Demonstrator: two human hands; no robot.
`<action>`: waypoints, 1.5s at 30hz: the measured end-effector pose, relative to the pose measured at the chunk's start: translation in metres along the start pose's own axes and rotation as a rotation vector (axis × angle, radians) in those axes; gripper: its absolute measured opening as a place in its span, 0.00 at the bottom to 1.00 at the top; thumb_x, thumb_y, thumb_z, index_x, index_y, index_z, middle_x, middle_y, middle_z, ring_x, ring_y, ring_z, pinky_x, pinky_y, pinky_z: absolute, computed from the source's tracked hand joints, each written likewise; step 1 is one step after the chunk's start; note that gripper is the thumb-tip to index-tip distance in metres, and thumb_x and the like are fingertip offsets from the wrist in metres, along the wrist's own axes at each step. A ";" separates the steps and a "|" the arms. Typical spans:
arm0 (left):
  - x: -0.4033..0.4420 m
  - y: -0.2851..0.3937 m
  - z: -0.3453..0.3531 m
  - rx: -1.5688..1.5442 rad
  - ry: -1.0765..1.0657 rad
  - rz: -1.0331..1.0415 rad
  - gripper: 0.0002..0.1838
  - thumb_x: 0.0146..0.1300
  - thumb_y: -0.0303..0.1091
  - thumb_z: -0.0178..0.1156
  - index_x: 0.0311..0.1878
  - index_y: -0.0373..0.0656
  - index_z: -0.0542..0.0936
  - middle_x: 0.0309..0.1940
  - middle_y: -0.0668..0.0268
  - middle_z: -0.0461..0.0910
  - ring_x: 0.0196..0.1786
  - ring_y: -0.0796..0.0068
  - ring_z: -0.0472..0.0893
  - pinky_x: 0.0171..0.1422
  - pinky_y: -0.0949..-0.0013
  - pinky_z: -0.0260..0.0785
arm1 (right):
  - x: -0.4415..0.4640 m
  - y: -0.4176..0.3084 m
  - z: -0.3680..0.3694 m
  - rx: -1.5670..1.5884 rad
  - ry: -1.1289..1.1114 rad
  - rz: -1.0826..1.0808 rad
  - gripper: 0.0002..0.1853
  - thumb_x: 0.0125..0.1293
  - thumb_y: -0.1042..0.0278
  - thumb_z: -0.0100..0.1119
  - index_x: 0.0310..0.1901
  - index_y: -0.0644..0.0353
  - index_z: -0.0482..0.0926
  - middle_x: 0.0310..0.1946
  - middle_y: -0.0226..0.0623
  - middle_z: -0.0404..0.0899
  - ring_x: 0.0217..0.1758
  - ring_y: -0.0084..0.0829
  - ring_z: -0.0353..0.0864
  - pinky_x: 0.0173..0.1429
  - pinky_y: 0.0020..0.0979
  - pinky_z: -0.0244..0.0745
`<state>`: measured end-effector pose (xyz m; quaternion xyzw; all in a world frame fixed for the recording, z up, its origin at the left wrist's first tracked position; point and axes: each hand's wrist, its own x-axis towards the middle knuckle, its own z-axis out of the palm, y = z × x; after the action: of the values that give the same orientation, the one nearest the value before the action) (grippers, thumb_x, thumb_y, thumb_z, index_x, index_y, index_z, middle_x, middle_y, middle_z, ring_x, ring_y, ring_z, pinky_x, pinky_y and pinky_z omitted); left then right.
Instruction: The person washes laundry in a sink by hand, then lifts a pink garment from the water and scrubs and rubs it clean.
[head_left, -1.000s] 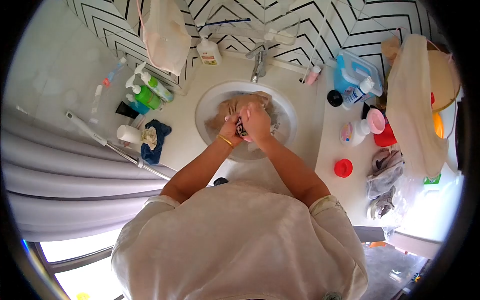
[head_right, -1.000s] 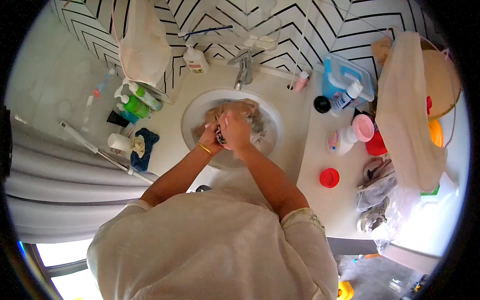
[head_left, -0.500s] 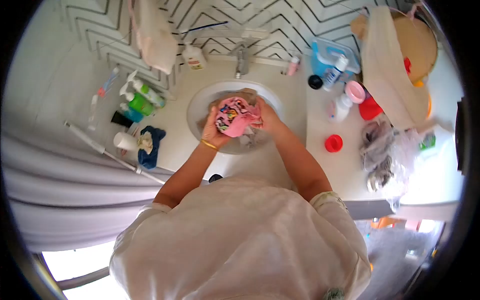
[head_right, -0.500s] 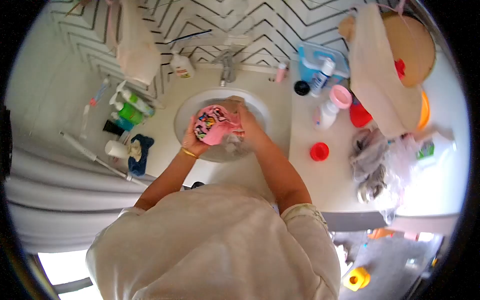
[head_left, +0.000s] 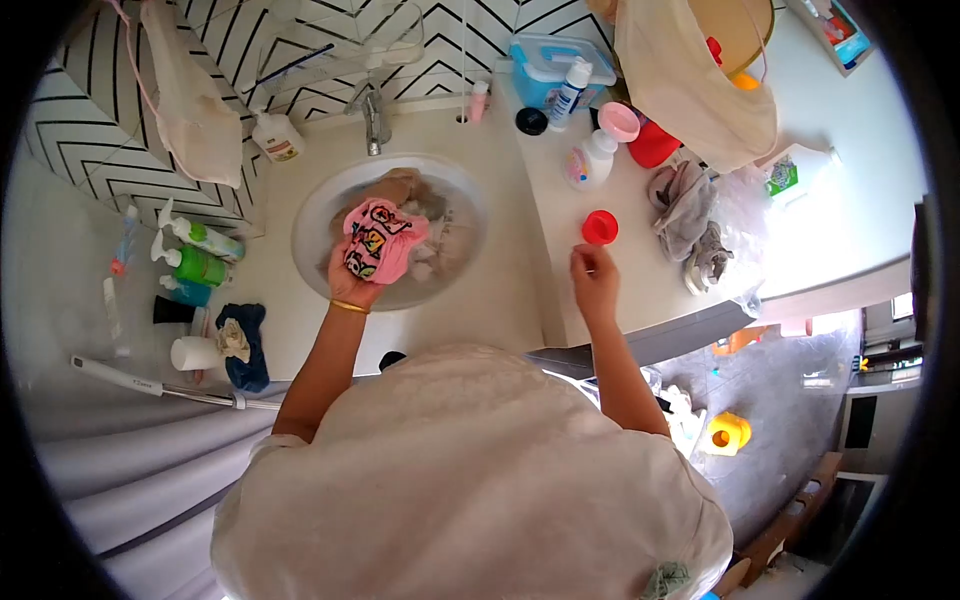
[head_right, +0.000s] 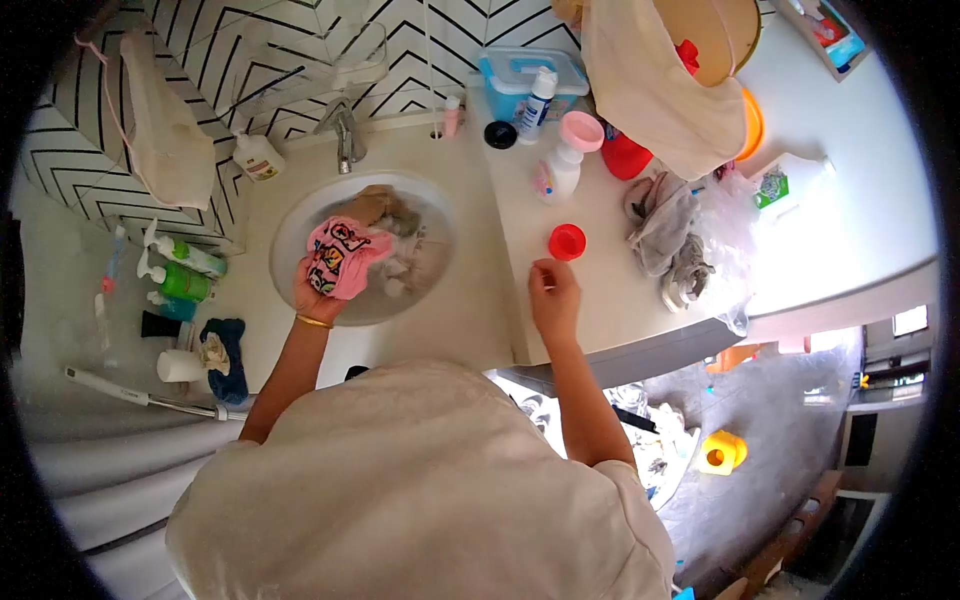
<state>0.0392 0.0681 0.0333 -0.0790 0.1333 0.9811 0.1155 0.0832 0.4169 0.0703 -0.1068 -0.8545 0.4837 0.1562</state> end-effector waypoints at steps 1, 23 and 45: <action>0.001 -0.001 -0.005 -0.037 -0.005 -0.020 0.26 0.55 0.37 0.51 0.59 0.40 0.65 0.57 0.57 0.68 0.60 0.56 0.67 0.66 0.53 0.57 | 0.004 -0.010 -0.013 -0.085 0.040 -0.008 0.10 0.53 0.72 0.60 0.38 0.63 0.76 0.33 0.39 0.77 0.32 0.30 0.77 0.38 0.27 0.72; -0.005 -0.020 0.015 -0.002 -0.028 0.032 0.25 0.53 0.36 0.53 0.55 0.38 0.68 0.53 0.56 0.71 0.57 0.58 0.70 0.64 0.56 0.60 | 0.090 0.018 -0.057 0.371 -0.291 0.471 0.14 0.59 0.60 0.57 0.25 0.62 0.74 0.23 0.33 0.73 0.24 0.21 0.70 0.23 0.22 0.65; -0.010 -0.039 0.044 0.041 0.037 0.249 0.19 0.58 0.39 0.54 0.53 0.46 0.72 0.48 0.65 0.75 0.52 0.68 0.74 0.60 0.64 0.64 | 0.011 -0.134 0.196 0.155 -0.505 -0.722 0.14 0.61 0.62 0.45 0.36 0.67 0.73 0.37 0.52 0.73 0.42 0.49 0.72 0.45 0.43 0.67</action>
<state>0.0526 0.1146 0.0680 -0.0776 0.1644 0.9833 -0.0081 -0.0035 0.1967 0.0927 0.3318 -0.8097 0.4715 0.1092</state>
